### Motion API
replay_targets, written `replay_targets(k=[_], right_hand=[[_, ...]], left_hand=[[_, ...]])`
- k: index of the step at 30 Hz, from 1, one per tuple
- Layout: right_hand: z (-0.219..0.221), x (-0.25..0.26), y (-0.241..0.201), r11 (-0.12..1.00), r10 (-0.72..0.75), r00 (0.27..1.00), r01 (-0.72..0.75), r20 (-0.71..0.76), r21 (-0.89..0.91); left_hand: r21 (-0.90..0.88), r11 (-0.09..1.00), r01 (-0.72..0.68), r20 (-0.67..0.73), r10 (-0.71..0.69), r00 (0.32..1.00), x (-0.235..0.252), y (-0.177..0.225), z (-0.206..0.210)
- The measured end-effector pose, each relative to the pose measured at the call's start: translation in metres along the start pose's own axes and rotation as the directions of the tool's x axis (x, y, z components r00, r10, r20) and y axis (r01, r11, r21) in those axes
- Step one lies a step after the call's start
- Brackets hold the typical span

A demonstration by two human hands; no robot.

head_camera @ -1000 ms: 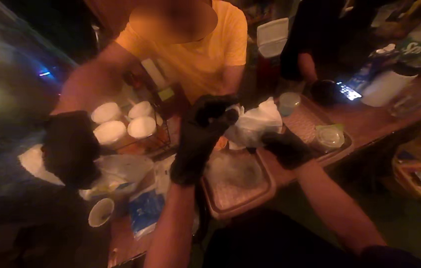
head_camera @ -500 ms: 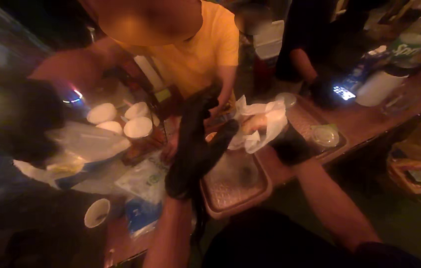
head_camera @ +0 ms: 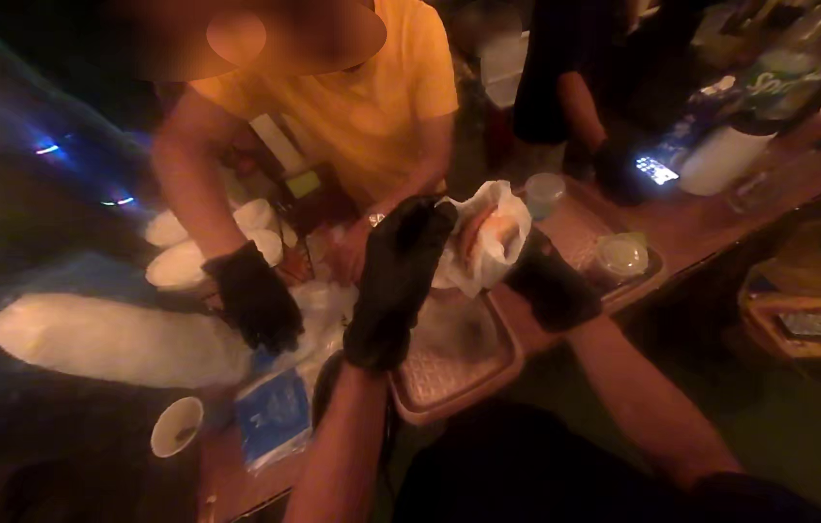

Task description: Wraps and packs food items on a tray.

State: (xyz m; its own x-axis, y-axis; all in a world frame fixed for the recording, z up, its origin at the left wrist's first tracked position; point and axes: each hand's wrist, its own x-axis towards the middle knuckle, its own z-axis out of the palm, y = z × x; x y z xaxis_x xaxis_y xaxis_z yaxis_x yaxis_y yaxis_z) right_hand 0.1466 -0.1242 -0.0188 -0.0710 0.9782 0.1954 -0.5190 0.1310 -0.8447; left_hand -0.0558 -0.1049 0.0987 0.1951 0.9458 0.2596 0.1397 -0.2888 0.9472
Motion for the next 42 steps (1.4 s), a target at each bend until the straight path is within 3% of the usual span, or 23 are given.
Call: replay_targets(k=[3, 5, 8, 11, 13, 15, 18, 22, 26, 29, 31, 32, 34, 37, 40, 42], right_hand=[[0.008, -0.003, -0.013, 0.998, 0.047, 0.999, -0.046, -0.017, 0.045], [0.025, -0.006, -0.029, 0.998, 0.061, 0.995, -0.060, -0.081, 0.006], [0.030, -0.006, -0.030, 0.995, 0.070, 0.988, -0.079, -0.136, -0.065], [0.019, -0.002, -0.019, 0.999, 0.026, 0.999, -0.027, -0.044, -0.041], [0.005, 0.001, -0.007, 0.999, -0.043, 0.995, 0.043, 0.092, -0.008], [0.022, -0.006, -0.024, 0.999, 0.039, 0.999, -0.039, -0.030, -0.010], [0.039, -0.012, -0.040, 0.982, 0.185, 0.967, -0.188, -0.175, -0.001], [0.033, -0.016, -0.032, 0.966, 0.243, 0.961, -0.228, -0.130, 0.118], [0.034, -0.012, -0.031, 0.929, 0.273, 0.962, -0.270, 0.021, 0.252], [0.036, -0.010, -0.033, 0.916, 0.306, 0.951, -0.308, 0.050, 0.256], [0.039, -0.010, -0.038, 0.936, 0.320, 0.947, -0.313, -0.017, 0.163], [0.040, -0.013, -0.040, 0.961, 0.274, 0.960, -0.271, -0.058, 0.055], [0.033, -0.018, -0.033, 0.958, 0.048, 0.995, -0.070, -0.085, -0.278], [0.019, -0.021, -0.021, 0.688, -0.323, 0.934, 0.342, 0.153, -0.640], [0.019, -0.010, -0.020, 0.384, -0.466, 0.846, 0.457, 0.259, -0.803], [0.020, 0.000, -0.023, 0.412, -0.550, 0.796, 0.523, 0.253, -0.746]], left_hand=[[-0.081, 0.989, -0.124, 0.066, 0.130, 0.989, -0.012, -0.011, -0.005], [0.027, 0.980, -0.195, 0.097, 0.192, 0.977, -0.018, -0.016, -0.002], [0.113, 0.993, -0.042, 0.047, 0.037, 0.998, -0.020, -0.016, 0.007], [0.049, 0.998, -0.034, -0.007, 0.035, 0.999, -0.015, -0.018, 0.010], [0.025, 0.985, -0.170, -0.017, 0.171, 0.985, -0.011, -0.020, 0.011], [0.022, 0.947, -0.319, 0.023, 0.319, 0.948, -0.008, -0.023, 0.008], [0.070, 0.909, -0.411, 0.066, 0.407, 0.911, -0.002, -0.023, -0.001], [0.075, 0.921, -0.383, 0.186, 0.365, 0.912, 0.002, -0.010, -0.015], [0.030, 0.930, -0.365, 0.303, 0.340, 0.890, 0.007, 0.000, -0.022], [0.007, 0.919, -0.393, 0.267, 0.377, 0.887, 0.008, -0.003, -0.018], [0.033, 0.934, -0.355, 0.182, 0.343, 0.922, 0.004, -0.003, -0.013], [0.044, 0.952, -0.303, 0.122, 0.296, 0.947, 0.002, -0.003, -0.010], [0.043, 0.989, -0.140, -0.012, 0.141, 0.990, 0.000, 0.003, -0.004], [-0.020, 0.997, 0.073, -0.142, -0.075, 0.987, 0.004, 0.010, 0.001], [-0.067, 0.989, 0.134, -0.152, -0.143, 0.978, 0.006, 0.012, 0.006], [-0.047, 0.996, 0.079, -0.127, -0.084, 0.988, 0.007, 0.011, 0.007]])
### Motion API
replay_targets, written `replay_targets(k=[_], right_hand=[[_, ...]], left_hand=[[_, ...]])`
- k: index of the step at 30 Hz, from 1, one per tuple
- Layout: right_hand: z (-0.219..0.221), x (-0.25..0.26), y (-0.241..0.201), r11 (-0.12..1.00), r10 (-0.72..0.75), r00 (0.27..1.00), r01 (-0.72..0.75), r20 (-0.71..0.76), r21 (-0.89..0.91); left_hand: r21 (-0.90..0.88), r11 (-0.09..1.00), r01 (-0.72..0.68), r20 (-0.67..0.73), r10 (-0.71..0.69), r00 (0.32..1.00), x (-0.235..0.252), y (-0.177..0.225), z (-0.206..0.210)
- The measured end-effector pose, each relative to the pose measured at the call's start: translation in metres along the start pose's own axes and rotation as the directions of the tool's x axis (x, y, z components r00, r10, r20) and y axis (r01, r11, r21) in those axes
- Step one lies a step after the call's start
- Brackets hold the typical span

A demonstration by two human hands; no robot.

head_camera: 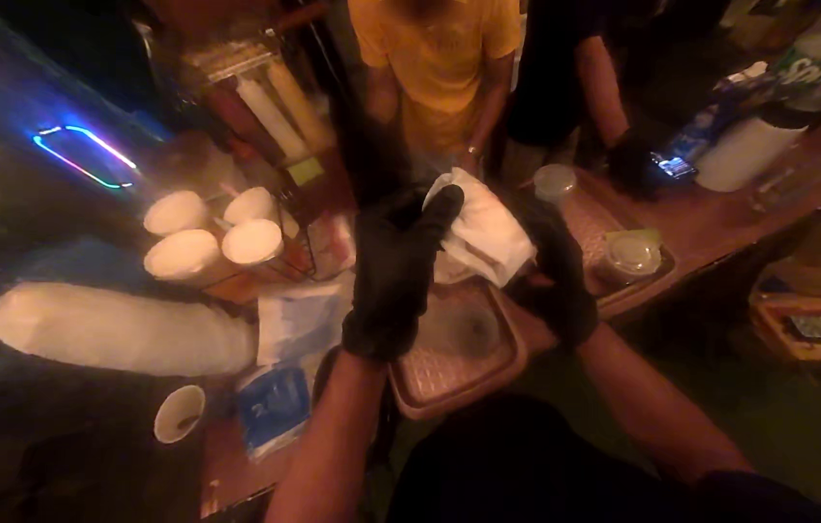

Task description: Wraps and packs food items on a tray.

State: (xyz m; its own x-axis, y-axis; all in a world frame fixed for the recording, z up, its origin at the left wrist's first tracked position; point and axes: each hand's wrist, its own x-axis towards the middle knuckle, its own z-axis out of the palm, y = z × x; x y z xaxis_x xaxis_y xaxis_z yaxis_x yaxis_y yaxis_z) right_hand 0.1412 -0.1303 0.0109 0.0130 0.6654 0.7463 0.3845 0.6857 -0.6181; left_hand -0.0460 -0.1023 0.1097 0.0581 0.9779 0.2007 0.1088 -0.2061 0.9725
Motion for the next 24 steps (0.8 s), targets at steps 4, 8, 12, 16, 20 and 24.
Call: replay_targets(k=[4, 8, 12, 16, 20, 24], right_hand=[[0.005, 0.014, 0.000, 0.849, 0.201, 0.979, -0.194, 0.039, 0.491], [0.006, 0.019, -0.002, 0.530, 0.542, 0.810, -0.537, 0.225, 0.657], [0.011, 0.017, -0.001, 0.378, 0.641, 0.701, -0.643, 0.313, 0.666], [0.013, -0.001, 0.000, 0.728, 0.456, 0.872, -0.480, 0.177, 0.490], [0.020, 0.003, 0.000, 0.893, 0.262, 0.965, -0.251, 0.022, 0.373], [0.012, 0.018, -0.006, 0.647, 0.469, 0.871, -0.453, 0.148, 0.613]], left_hand=[[0.069, 0.978, -0.196, 0.092, 0.189, 0.978, 0.004, -0.006, -0.009], [0.104, 0.944, -0.313, 0.169, 0.293, 0.941, 0.006, -0.011, -0.015], [0.194, 0.908, -0.370, 0.207, 0.331, 0.921, 0.007, -0.011, -0.020], [0.267, 0.935, -0.233, 0.084, 0.219, 0.972, 0.013, -0.011, -0.014], [0.196, 0.970, -0.142, 0.087, 0.127, 0.988, 0.015, -0.002, -0.010], [0.181, 0.927, -0.328, 0.258, 0.277, 0.926, 0.021, -0.007, -0.015]])
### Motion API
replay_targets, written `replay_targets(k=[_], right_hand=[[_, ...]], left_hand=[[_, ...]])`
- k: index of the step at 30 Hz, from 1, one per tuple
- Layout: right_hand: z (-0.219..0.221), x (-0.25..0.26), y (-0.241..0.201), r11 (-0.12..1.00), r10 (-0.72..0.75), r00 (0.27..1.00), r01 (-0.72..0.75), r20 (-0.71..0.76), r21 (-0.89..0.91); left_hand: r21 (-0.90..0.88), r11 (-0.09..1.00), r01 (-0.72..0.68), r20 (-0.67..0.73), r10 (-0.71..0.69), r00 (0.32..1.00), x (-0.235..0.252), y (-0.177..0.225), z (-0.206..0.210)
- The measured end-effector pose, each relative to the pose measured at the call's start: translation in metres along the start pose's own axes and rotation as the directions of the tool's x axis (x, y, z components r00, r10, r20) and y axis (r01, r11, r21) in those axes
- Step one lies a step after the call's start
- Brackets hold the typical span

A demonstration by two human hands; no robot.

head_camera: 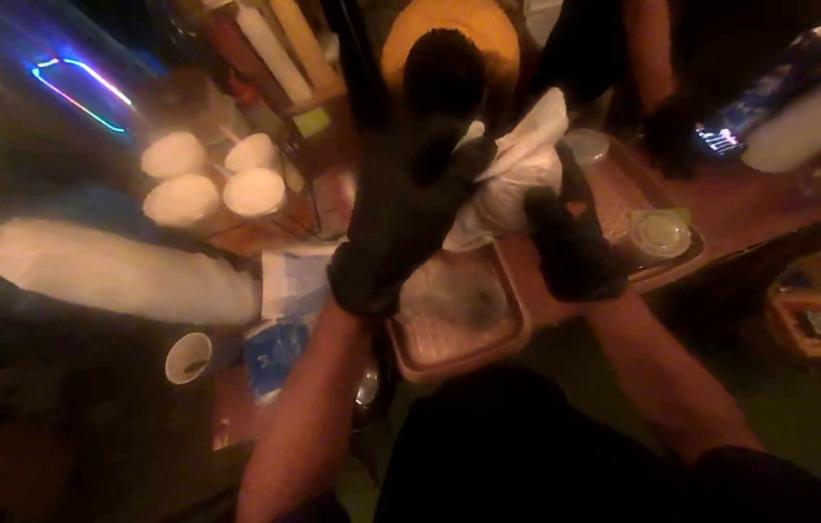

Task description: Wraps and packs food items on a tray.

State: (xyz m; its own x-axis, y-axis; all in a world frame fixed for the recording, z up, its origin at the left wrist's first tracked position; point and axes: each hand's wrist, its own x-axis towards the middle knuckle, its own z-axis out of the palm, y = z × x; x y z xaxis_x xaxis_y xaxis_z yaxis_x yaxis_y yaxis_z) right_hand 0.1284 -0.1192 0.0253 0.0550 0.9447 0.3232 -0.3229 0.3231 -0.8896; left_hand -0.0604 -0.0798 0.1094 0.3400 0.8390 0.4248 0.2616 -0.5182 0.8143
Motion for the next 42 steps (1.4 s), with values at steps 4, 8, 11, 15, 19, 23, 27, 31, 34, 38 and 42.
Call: replay_targets(k=[4, 8, 11, 15, 19, 23, 27, 31, 34, 38, 42], right_hand=[[-0.011, 0.012, -0.008, 0.783, 0.449, 0.873, -0.488, 0.192, 0.385], [-0.010, 0.010, -0.008, 0.620, 0.603, 0.740, -0.669, 0.297, 0.410], [-0.009, 0.007, -0.007, 0.680, 0.552, 0.774, -0.633, 0.310, 0.370], [-0.016, -0.007, -0.004, 0.963, 0.271, 0.957, -0.270, 0.101, -0.018], [-0.023, -0.009, 0.004, 0.820, -0.161, 0.966, 0.245, 0.201, -0.517], [-0.022, -0.003, 0.011, 0.836, -0.234, 0.967, 0.255, 0.104, -0.485], [-0.022, 0.017, -0.003, 0.885, 0.402, 0.915, -0.399, 0.041, 0.241], [-0.032, 0.024, -0.003, 0.699, 0.531, 0.767, -0.637, 0.360, 0.326], [-0.034, 0.019, 0.000, 0.731, 0.536, 0.763, -0.633, 0.360, 0.255], [-0.040, 0.004, 0.001, 0.952, 0.184, 0.961, -0.122, 0.205, -0.282], [-0.042, 0.017, 0.005, 0.591, -0.157, 0.904, 0.409, 0.398, -0.695]], left_hand=[[0.344, 0.891, -0.296, 0.084, 0.285, 0.955, 0.001, -0.010, -0.001], [0.315, 0.856, -0.409, 0.178, 0.370, 0.912, 0.004, -0.017, -0.003], [0.249, 0.908, -0.338, 0.110, 0.320, 0.941, 0.001, -0.024, 0.001], [0.292, 0.953, -0.078, -0.071, 0.103, 0.992, -0.001, -0.026, 0.008], [0.274, 0.938, 0.212, -0.199, -0.160, 0.967, -0.001, -0.021, 0.015], [0.191, 0.939, 0.285, -0.176, -0.253, 0.951, -0.001, -0.018, 0.019], [0.089, 0.994, 0.062, -0.031, -0.059, 0.998, -0.003, -0.021, 0.015], [0.076, 0.991, -0.114, -0.042, 0.117, 0.992, -0.003, -0.025, 0.023], [0.181, 0.982, -0.059, -0.163, 0.089, 0.983, -0.005, -0.029, 0.030], [0.221, 0.948, 0.228, -0.304, -0.156, 0.940, -0.005, -0.034, 0.031], [0.075, 0.917, 0.392, -0.329, -0.348, 0.878, -0.002, -0.032, 0.032]])
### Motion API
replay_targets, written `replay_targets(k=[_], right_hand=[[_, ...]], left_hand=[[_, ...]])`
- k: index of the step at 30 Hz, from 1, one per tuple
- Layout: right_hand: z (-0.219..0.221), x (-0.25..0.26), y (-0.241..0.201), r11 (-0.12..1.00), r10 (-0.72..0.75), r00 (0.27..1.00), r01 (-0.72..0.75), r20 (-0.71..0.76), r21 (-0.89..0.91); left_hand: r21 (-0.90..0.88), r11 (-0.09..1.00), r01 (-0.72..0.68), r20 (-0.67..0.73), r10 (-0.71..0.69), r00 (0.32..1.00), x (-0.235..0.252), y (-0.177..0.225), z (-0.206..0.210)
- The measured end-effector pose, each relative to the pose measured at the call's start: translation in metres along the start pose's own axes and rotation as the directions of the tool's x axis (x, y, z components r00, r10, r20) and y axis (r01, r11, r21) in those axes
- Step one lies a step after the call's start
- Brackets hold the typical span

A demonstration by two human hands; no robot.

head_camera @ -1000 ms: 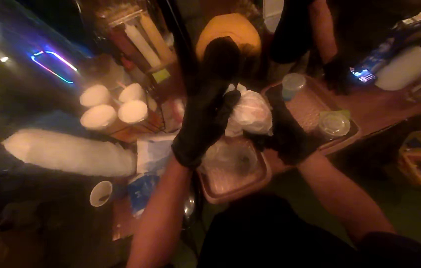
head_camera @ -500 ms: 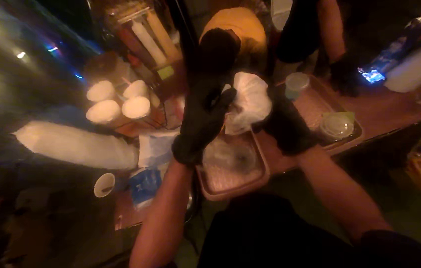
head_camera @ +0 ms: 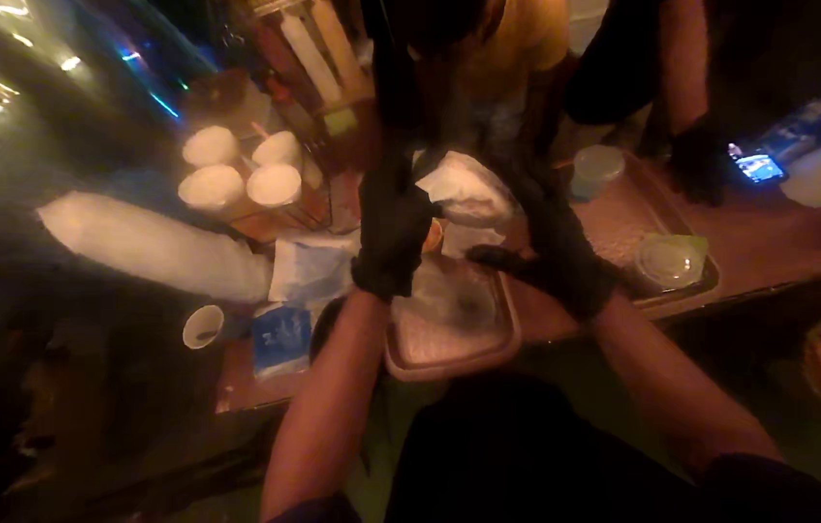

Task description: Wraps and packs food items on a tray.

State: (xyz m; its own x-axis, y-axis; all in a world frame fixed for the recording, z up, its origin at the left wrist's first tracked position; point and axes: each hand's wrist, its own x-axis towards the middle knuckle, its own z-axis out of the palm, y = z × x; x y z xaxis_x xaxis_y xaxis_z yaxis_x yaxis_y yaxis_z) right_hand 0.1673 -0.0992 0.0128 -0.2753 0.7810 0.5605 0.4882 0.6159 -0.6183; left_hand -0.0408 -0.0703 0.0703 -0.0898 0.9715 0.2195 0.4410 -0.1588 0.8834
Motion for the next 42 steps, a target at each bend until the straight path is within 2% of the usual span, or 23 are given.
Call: replay_targets(k=[2, 3, 4, 5, 6, 7, 8, 9, 10, 12, 15, 18, 21, 22, 24, 26, 29, 34, 38, 42], right_hand=[[0.006, 0.012, 0.006, 0.992, -0.106, 0.992, 0.110, -0.070, 0.059], [0.008, 0.016, 0.010, 0.978, -0.099, 0.990, 0.115, -0.097, 0.176], [0.009, 0.020, 0.010, 0.942, -0.020, 0.994, 0.054, -0.105, 0.332], [0.009, 0.024, 0.006, 0.858, 0.122, 0.991, -0.075, -0.060, 0.508], [0.008, 0.031, 0.000, 0.703, 0.298, 0.954, -0.246, 0.037, 0.667], [0.006, 0.039, -0.005, 0.520, 0.435, 0.887, -0.388, 0.155, 0.761], [0.004, 0.046, -0.007, 0.377, 0.504, 0.823, -0.482, 0.261, 0.791], [0.003, 0.052, -0.007, 0.274, 0.533, 0.772, -0.546, 0.348, 0.791], [0.004, 0.058, -0.005, 0.223, 0.530, 0.743, -0.587, 0.408, 0.778], [0.015, 0.065, 0.005, 0.191, 0.493, 0.738, -0.609, 0.461, 0.770], [0.034, 0.076, 0.010, 0.253, 0.494, 0.751, -0.606, 0.438, 0.754], [0.053, 0.086, 0.011, 0.444, 0.506, 0.765, -0.626, 0.398, 0.641], [0.068, 0.089, 0.022, 0.730, 0.445, 0.810, -0.575, 0.382, 0.368], [0.073, 0.089, 0.027, 0.797, 0.424, 0.818, -0.541, 0.390, 0.269], [0.082, 0.092, 0.030, 0.857, 0.400, 0.820, -0.493, 0.410, 0.149], [0.091, 0.095, 0.035, 0.879, 0.414, 0.793, -0.475, 0.446, 0.028], [0.106, 0.095, 0.044, 0.897, 0.430, 0.755, -0.420, 0.495, -0.137], [0.133, 0.088, 0.059, 0.830, 0.490, 0.739, -0.233, 0.462, -0.507], [0.144, 0.082, 0.067, 0.824, 0.451, 0.736, -0.125, 0.505, -0.553], [0.149, 0.077, 0.069, 0.829, 0.452, 0.723, -0.124, 0.523, -0.545]], left_hand=[[-0.110, 0.994, 0.018, 0.070, -0.010, 0.997, 0.001, 0.002, -0.001], [-0.143, 0.990, 0.003, 0.091, 0.010, 0.996, 0.003, 0.004, -0.003], [-0.144, 0.989, -0.027, 0.095, 0.041, 0.995, 0.006, 0.005, -0.004], [-0.109, 0.992, -0.060, 0.088, 0.070, 0.994, 0.008, 0.004, -0.006], [-0.063, 0.994, -0.095, 0.082, 0.100, 0.992, 0.011, 0.002, -0.009], [-0.017, 0.992, -0.128, 0.086, 0.129, 0.988, 0.014, -0.002, -0.011], [0.018, 0.988, -0.157, 0.093, 0.154, 0.984, 0.016, -0.006, -0.014], [0.031, 0.983, -0.178, 0.107, 0.174, 0.979, 0.018, -0.009, -0.018], [0.025, 0.982, -0.187, 0.128, 0.182, 0.975, 0.021, -0.012, -0.021], [-0.016, 0.987, -0.162, 0.164, 0.163, 0.973, 0.027, -0.019, -0.029], [-0.059, 0.998, -0.019, 0.201, 0.030, 0.979, 0.038, -0.037, -0.041], [-0.047, 0.998, 0.038, 0.264, -0.024, 0.964, 0.054, -0.069, -0.053], [-0.028, 0.993, 0.116, 0.374, -0.097, 0.922, 0.067, -0.100, -0.062], [-0.037, 0.989, 0.145, 0.406, -0.118, 0.906, 0.071, -0.111, -0.063], [-0.030, 0.978, 0.207, 0.461, -0.170, 0.871, 0.077, -0.127, -0.064], [-0.008, 0.970, 0.243, 0.502, -0.206, 0.840, 0.083, -0.137, -0.065], [0.031, 0.976, 0.215, 0.539, -0.198, 0.819, 0.088, -0.165, -0.061], [0.004, 0.978, 0.206, 0.521, -0.178, 0.835, 0.086, -0.207, -0.044], [0.066, 0.973, 0.220, 0.492, -0.224, 0.842, 0.081, -0.221, -0.036], [0.169, 0.965, 0.199, 0.456, -0.255, 0.853, 0.074, -0.226, -0.034]])
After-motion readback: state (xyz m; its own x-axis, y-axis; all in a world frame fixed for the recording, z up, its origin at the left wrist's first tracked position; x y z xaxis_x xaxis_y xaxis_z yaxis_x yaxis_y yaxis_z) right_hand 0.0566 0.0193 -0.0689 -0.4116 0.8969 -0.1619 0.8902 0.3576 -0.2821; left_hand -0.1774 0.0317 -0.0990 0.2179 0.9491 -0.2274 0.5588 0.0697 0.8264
